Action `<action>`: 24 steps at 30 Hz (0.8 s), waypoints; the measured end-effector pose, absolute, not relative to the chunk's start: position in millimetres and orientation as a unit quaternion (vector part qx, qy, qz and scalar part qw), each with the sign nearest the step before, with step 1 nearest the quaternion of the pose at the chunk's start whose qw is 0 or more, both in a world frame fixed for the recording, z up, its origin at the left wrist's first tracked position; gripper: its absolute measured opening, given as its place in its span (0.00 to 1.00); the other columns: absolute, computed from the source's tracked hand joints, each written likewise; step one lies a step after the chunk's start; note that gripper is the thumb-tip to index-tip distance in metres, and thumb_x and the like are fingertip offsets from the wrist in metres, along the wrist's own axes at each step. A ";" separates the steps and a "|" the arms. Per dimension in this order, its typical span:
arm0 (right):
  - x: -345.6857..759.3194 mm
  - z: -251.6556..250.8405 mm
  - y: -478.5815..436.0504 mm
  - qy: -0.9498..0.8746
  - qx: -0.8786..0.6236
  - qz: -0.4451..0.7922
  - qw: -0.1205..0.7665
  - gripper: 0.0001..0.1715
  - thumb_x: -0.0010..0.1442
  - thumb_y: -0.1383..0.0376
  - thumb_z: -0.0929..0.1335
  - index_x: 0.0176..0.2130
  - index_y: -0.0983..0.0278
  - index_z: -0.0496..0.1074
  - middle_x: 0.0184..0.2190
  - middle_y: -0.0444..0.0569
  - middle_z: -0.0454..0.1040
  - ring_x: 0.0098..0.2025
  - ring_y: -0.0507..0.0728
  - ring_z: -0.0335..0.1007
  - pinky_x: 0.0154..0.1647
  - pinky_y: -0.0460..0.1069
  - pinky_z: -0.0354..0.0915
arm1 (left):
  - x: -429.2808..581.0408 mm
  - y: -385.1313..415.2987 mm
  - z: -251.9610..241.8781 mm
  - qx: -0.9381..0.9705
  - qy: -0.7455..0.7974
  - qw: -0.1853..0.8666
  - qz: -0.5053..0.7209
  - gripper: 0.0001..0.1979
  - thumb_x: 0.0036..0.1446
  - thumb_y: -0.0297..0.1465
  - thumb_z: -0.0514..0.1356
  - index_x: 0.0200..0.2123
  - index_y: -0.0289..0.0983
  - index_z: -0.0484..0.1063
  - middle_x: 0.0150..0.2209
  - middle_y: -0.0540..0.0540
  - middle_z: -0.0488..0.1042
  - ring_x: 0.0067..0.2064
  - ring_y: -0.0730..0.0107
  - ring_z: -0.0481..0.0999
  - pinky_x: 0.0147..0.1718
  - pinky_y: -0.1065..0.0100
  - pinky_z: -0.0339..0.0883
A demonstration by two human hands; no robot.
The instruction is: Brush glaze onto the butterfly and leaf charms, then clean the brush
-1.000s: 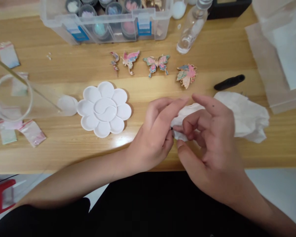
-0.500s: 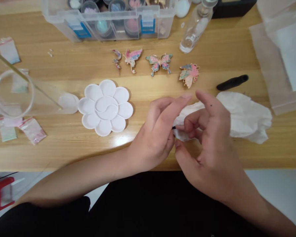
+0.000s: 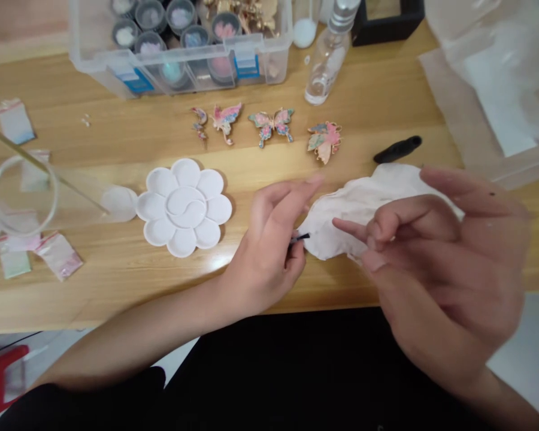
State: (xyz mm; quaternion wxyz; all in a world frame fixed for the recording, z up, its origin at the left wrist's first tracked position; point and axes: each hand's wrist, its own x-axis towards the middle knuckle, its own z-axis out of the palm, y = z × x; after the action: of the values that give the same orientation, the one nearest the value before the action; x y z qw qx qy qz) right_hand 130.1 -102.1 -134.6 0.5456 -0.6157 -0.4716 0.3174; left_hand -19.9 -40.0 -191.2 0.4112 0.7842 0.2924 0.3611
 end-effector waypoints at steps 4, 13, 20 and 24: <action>130.4 -135.3 -102.0 -0.462 -0.615 0.312 0.558 0.23 0.57 0.77 0.68 0.46 0.51 0.71 0.35 0.44 0.63 0.37 0.53 0.65 0.53 0.59 0.75 | -20.8 -39.0 -187.2 0.748 0.312 0.448 0.378 0.41 0.53 0.20 0.62 0.66 0.51 0.52 0.57 0.42 0.59 0.50 0.65 0.71 0.33 0.71 0.74; 132.6 -136.9 -102.3 -0.468 -0.584 0.337 0.571 0.29 0.58 0.77 0.65 0.55 0.53 0.65 0.34 0.44 0.65 0.35 0.54 0.66 0.48 0.56 0.74 | -19.6 -34.9 -157.7 0.589 0.346 0.587 0.434 0.37 0.49 0.21 0.67 0.56 0.59 0.64 0.55 0.52 0.66 0.48 0.68 0.74 0.34 0.71 0.74; 130.7 -143.6 -105.4 -0.496 -0.571 0.387 0.528 0.29 0.60 0.75 0.65 0.58 0.58 0.59 0.39 0.45 0.66 0.42 0.52 0.68 0.48 0.49 0.72 | -23.2 -29.9 -152.9 0.562 0.338 0.636 0.407 0.38 0.47 0.20 0.69 0.57 0.57 0.64 0.52 0.50 0.64 0.48 0.71 0.74 0.35 0.77 0.76; 126.8 -148.6 -106.2 -0.505 -0.569 0.446 0.472 0.34 0.59 0.73 0.66 0.60 0.55 0.55 0.44 0.45 0.68 0.48 0.52 0.70 0.56 0.53 0.71 | -25.2 -30.1 -150.4 0.498 0.349 0.693 0.387 0.37 0.46 0.22 0.71 0.56 0.55 0.65 0.53 0.49 0.64 0.49 0.68 0.75 0.32 0.77 0.75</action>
State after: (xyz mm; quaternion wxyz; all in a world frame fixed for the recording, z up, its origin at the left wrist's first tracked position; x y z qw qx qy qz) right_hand 126.8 -106.2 -148.6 0.4717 -0.5695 -0.5045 0.4457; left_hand -25.2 -30.1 -150.4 0.6929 0.4979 0.3494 0.3870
